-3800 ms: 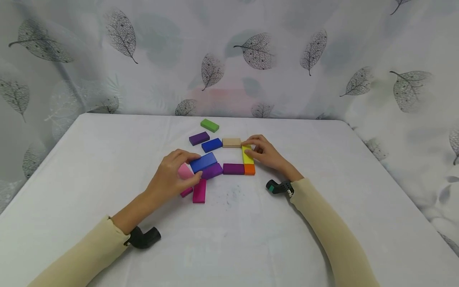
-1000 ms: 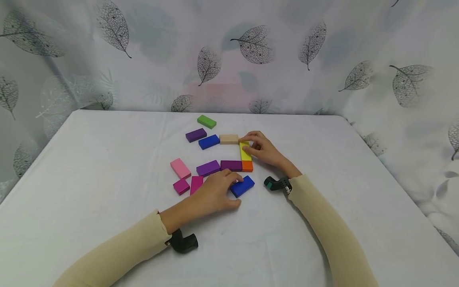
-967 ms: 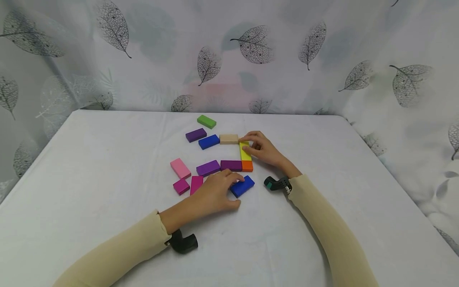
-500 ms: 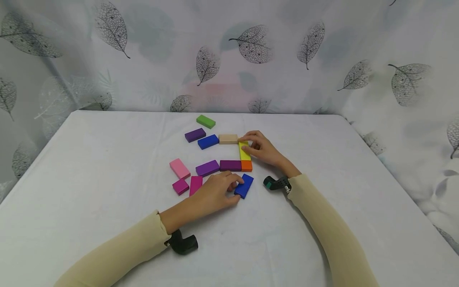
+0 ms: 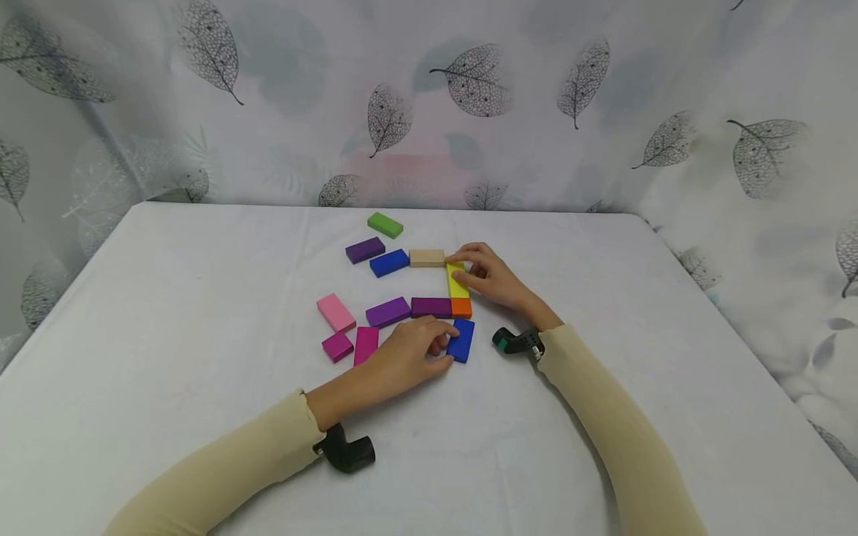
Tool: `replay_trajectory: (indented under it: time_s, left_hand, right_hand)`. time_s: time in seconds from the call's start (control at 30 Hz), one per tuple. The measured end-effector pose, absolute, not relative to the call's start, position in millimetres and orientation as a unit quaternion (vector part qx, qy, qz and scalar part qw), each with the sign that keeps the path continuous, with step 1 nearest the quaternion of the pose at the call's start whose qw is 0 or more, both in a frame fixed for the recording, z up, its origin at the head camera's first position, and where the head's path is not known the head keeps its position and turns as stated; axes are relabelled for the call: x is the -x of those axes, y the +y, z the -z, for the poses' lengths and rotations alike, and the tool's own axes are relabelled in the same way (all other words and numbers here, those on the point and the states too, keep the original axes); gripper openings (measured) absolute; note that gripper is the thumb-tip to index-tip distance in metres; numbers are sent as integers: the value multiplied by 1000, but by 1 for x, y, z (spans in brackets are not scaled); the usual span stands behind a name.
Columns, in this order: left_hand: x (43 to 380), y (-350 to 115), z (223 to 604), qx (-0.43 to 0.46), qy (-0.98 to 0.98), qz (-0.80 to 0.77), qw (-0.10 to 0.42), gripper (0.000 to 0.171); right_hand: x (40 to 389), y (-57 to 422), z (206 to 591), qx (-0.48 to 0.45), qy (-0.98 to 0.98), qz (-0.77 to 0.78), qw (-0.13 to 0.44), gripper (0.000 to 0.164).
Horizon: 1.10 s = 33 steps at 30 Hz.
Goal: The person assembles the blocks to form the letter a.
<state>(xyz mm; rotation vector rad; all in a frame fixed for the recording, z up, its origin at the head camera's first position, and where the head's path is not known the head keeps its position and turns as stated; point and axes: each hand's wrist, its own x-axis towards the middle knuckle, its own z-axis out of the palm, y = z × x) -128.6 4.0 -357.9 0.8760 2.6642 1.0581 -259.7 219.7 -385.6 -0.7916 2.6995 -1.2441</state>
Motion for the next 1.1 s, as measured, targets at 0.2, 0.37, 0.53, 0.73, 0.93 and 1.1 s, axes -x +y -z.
replay_trajectory:
  time_s: [0.2,0.37,0.53,0.73,0.93,1.1]
  left_hand:
    - [130,6,359,-280,890,-352,71,38]
    - [130,7,358,-275,891,-355,70,37]
    - [130,8,358,-277,890,-355,75,37]
    - [130,9,358,-284,890,-350,70,36]
    - [130,9,360,-291,892,-341,59,35]
    - [129,8,358,-290,895,-332,71,38]
  right_hand:
    - [260,220,385,258,876,405,36,33]
    - [260,219,385,256,876,408,36,34]
    - [259,217,384,249,877,408,41,35]
    - [259,218,384,253,877,407,37,33]
    - [259,218,384,251,878,406,39,33]
    - [258,219,382,247,880,403,40,33]
